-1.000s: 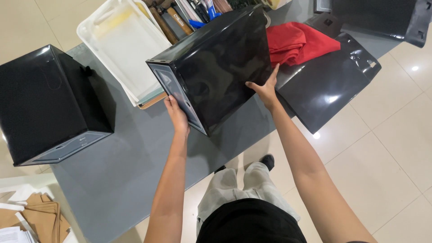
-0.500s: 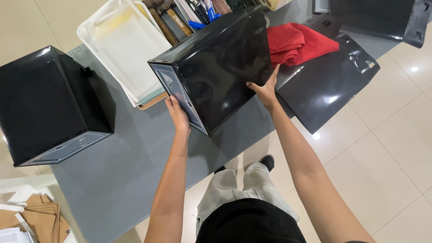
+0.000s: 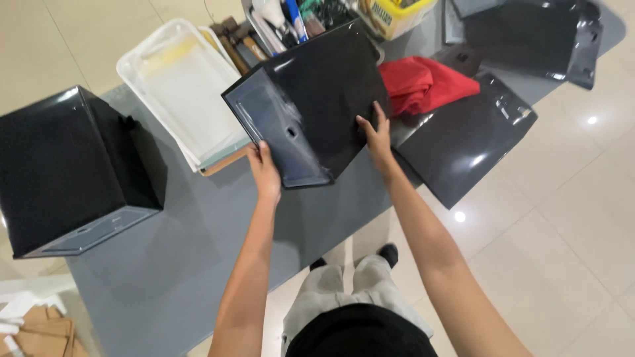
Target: The person cleans the surface of a black electronic device using a red cloth. They wipe the top, sides, and bottom of the device, turning it over to access different areas. The person also wipes a larger black panel on the table.
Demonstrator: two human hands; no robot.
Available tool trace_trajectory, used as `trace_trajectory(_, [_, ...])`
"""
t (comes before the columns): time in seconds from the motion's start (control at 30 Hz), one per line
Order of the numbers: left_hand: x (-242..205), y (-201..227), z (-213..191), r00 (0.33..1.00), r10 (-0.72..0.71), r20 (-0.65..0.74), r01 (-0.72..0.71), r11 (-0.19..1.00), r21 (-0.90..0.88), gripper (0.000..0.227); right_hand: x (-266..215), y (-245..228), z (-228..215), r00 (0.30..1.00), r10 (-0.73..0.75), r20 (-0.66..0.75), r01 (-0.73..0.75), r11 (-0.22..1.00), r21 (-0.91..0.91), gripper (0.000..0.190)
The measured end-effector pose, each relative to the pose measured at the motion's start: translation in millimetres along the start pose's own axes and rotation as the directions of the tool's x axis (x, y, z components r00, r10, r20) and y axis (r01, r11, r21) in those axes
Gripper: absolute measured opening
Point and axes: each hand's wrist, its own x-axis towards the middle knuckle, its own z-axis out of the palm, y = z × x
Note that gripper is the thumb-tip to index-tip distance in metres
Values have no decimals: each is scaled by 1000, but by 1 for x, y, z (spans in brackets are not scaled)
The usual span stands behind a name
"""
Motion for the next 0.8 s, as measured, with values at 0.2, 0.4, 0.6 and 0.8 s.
trace_trajectory(0.2, [-15,113,43,976,-1,220,18,997,-77,41,-5,-65,-14,940,208,269,-324,787,525,74])
trace_trajectory(0.4, [-36,133,87,970,-82,229,161,923,-350,30,40,-6,-50,946,227,231,-302,876,376,86])
trace_trajectory(0.6, [-66,135,134,990,44,136,-11,972,-234,32,6,-113,-44,913,322,253,-409,690,597,81])
trace_trajectory(0.8, [-79,154,161,957,122,264,-63,973,-223,36,18,-95,-43,951,138,277,-284,747,601,73])
